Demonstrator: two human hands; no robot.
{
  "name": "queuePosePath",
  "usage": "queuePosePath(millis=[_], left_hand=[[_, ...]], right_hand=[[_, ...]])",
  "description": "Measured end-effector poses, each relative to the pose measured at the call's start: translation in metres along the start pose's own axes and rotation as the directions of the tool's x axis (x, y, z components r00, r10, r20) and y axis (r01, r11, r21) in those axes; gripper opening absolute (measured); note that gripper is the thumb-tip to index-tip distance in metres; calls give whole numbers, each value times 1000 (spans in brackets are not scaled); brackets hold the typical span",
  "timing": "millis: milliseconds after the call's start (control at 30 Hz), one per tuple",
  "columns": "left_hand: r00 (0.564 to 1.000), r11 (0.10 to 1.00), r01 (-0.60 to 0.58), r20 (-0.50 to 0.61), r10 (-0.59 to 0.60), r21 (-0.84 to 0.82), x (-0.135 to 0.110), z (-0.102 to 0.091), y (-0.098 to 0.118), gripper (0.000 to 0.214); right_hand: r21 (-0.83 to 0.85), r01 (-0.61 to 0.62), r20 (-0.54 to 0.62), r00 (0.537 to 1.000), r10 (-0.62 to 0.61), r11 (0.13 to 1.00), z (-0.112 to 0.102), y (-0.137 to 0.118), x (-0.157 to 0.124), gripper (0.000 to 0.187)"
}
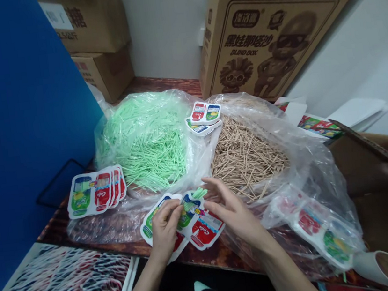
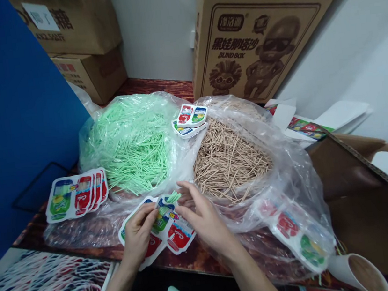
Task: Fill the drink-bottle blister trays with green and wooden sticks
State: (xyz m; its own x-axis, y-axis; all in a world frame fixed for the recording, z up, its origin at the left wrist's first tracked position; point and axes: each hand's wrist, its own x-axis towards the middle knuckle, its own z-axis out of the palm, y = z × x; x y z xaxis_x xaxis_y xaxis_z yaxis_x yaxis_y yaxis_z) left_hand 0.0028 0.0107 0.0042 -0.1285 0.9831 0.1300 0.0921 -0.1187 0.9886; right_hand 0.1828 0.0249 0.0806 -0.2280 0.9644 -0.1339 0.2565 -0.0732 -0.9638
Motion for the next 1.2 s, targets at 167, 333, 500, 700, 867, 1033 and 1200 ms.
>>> queuePosePath(millis=[167, 333, 500, 700, 867, 1033, 1200], left_hand=[[997, 987, 70, -7, -72, -142, 1, 11, 2, 12], [950, 884, 312, 141, -280, -347, -2, 15, 0, 14], [906, 814, 419, 238, -349, -402, -4, 16, 1, 16], [961, 909, 275, 114, -252, -312, -3, 15, 4, 15], [834, 911, 397, 459, -307, -111, -3, 4, 13, 25], [753, 927, 355, 551, -360, 120, -2, -4, 11, 26], [785, 934, 347, 519, -340, 87, 1, -8, 23, 20]], right_hand=[[-245, 191, 49, 982, -185, 950, 1, 2, -3, 26], [-224, 237, -23, 968, -248, 945, 0, 6, -2, 24], [-294, 299, 104, 954, -281, 908, -4, 5, -2, 14], [-455, 303, 198, 951, -237, 837, -12, 5, -2, 7], [-477, 356, 133, 933, -335, 803, -16, -2, -7, 14], [-392, 242, 8, 966, -260, 888, -18, -4, -21, 31], [-428, 197, -22, 973, -228, 882, -20, 13, -33, 16]])
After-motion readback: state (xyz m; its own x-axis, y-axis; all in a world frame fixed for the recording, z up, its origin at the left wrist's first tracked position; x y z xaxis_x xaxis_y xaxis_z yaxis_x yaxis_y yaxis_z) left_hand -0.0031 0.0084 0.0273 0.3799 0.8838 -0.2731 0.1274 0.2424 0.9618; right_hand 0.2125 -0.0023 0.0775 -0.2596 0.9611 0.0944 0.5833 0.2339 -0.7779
